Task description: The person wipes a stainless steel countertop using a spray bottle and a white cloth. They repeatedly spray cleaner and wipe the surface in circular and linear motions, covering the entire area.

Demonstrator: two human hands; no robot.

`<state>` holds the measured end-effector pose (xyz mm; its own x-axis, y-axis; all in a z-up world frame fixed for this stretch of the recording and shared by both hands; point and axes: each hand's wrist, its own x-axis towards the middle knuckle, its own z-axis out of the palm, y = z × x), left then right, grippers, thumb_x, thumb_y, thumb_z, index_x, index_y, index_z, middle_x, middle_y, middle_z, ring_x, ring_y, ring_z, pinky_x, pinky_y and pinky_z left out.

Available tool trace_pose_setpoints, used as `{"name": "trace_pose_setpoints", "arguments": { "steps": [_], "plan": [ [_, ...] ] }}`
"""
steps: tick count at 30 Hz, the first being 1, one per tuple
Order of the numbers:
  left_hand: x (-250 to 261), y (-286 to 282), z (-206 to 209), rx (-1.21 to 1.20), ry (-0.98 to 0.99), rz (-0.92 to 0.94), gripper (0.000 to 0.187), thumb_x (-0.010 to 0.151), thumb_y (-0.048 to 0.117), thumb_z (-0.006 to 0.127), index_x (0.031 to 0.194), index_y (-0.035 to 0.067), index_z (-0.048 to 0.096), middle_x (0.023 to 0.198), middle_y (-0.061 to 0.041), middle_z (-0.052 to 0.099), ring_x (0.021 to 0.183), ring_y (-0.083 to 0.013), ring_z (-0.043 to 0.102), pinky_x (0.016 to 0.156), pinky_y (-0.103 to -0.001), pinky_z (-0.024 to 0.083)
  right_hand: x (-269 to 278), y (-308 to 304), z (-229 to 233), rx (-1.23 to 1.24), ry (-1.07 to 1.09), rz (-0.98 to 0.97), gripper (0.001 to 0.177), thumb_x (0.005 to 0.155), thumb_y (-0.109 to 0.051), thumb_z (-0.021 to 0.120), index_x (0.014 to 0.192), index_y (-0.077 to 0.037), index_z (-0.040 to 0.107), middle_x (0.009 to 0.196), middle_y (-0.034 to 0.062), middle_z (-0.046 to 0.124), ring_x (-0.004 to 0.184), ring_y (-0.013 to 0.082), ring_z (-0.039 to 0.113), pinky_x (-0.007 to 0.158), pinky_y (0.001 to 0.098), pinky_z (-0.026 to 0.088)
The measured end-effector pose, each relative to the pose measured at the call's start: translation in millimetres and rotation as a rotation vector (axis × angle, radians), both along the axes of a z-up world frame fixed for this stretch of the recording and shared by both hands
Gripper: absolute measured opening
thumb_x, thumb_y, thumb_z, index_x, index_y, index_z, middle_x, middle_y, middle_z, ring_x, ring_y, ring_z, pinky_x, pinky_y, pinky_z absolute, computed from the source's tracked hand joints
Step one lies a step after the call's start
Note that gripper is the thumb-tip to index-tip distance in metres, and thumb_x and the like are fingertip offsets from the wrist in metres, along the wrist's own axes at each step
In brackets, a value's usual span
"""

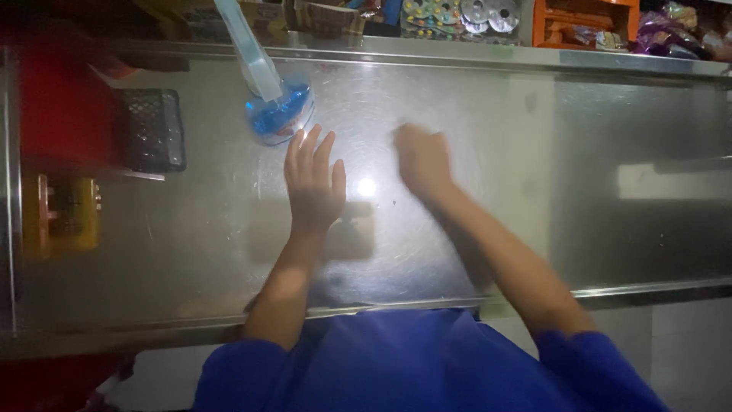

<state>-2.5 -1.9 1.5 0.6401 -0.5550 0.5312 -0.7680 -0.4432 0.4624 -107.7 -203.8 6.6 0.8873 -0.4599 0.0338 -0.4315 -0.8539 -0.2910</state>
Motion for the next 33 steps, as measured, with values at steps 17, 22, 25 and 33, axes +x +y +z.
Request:
{"name": "trace_pose_setpoints", "arguments": {
  "steps": [17,22,25,33],
  "plan": [
    [3.4,0.1,-6.1,-0.057,0.069,-0.027,0.04,0.108,0.023,0.051,0.144,0.01,0.062,0.144,-0.016,0.06,0.142,-0.0452,0.051,0.117,-0.063,0.042,-28.0,-166.8,12.9,-0.025,-0.162,-0.372,0.012,0.113,-0.007,0.066,0.121,0.002,0.066,0.103,0.024,0.073,0.102,0.0456,0.073,0.085,0.0557,0.052],
    [0.8,0.1,-9.1,-0.037,0.103,-0.052,0.043,0.108,0.028,0.048,0.147,0.013,0.06,0.146,-0.014,0.059,0.143,-0.044,0.051,0.118,-0.063,0.043,13.2,-87.4,4.2,0.032,-0.08,-0.331,0.022,0.113,-0.019,0.063,0.105,0.001,0.067,0.09,0.027,0.07,0.095,0.052,0.071,0.078,0.0601,0.049],
    [1.1,4.0,-7.3,-0.012,0.094,-0.082,0.044,0.11,0.028,0.044,0.148,0.01,0.058,0.148,-0.016,0.056,0.145,-0.0454,0.047,0.118,-0.062,0.041,51.4,-0.7,19.9,0.013,-0.044,-0.035,0.015,0.107,-0.013,0.061,0.098,-0.006,0.072,0.086,0.0153,0.072,0.09,0.0409,0.075,0.085,0.0509,0.048],
    [6.4,9.2,8.2,-0.087,-0.026,-0.052,0.048,0.114,0.027,0.029,0.133,0.002,0.065,0.134,-0.019,0.064,0.137,-0.0383,0.06,0.122,-0.059,0.042,65.5,-42.8,12.2,-0.048,0.018,0.054,0.02,0.11,-0.028,0.058,0.101,-0.013,0.068,0.084,0.0095,0.073,0.08,0.0354,0.075,0.078,0.0463,0.049]
  ]
}}
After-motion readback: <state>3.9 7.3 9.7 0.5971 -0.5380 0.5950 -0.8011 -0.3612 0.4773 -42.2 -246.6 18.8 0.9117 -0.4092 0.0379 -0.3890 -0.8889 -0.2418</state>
